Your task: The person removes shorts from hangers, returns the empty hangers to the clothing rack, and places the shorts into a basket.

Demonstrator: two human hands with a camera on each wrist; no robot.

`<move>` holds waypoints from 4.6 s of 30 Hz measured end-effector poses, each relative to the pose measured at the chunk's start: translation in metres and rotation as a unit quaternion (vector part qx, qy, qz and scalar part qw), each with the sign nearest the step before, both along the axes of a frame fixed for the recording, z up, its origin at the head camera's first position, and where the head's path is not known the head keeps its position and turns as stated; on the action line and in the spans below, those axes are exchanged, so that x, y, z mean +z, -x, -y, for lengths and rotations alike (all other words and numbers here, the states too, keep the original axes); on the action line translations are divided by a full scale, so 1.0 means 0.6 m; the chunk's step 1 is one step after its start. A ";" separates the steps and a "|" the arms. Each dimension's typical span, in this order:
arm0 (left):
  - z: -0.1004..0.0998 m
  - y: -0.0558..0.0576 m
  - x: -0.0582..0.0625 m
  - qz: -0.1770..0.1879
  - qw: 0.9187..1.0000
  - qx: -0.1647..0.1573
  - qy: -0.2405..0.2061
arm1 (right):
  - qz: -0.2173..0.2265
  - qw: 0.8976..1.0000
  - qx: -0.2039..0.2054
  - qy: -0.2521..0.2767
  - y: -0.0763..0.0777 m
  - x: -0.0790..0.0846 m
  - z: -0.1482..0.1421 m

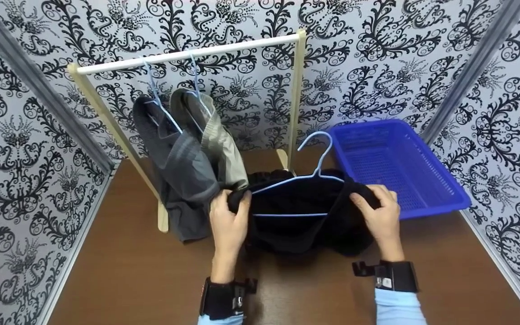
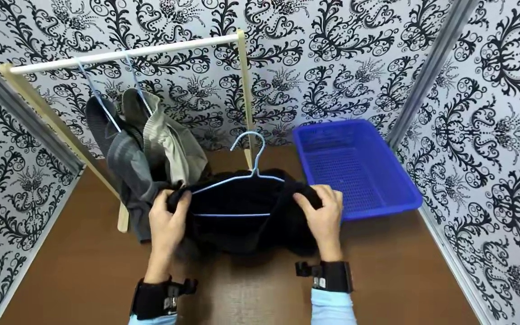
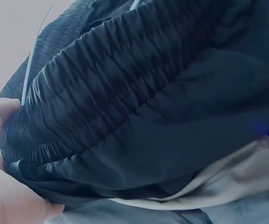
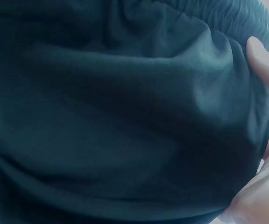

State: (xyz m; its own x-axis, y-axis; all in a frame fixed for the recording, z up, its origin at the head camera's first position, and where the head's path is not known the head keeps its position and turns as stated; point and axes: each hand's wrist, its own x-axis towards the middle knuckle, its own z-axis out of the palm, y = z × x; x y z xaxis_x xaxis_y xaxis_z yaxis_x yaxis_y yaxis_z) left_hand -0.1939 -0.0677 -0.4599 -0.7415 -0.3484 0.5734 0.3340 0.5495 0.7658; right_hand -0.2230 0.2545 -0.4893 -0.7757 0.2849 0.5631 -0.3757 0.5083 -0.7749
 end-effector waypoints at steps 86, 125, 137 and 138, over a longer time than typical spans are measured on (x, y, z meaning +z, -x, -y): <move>-0.009 0.011 -0.046 0.146 0.930 -0.099 -0.321 | 0.000 0.989 -0.146 0.009 -0.025 -0.011 -0.007; -0.022 0.012 -0.030 0.138 0.721 -0.206 -0.647 | -0.001 0.979 -0.201 0.029 -0.035 -0.010 -0.006; -0.035 0.014 -0.038 0.160 0.794 -0.121 -0.574 | -0.017 0.981 -0.194 0.007 -0.033 -0.016 -0.005; -0.036 0.014 -0.039 0.158 0.794 -0.119 -0.575 | -0.017 0.981 -0.195 0.004 -0.033 -0.017 -0.005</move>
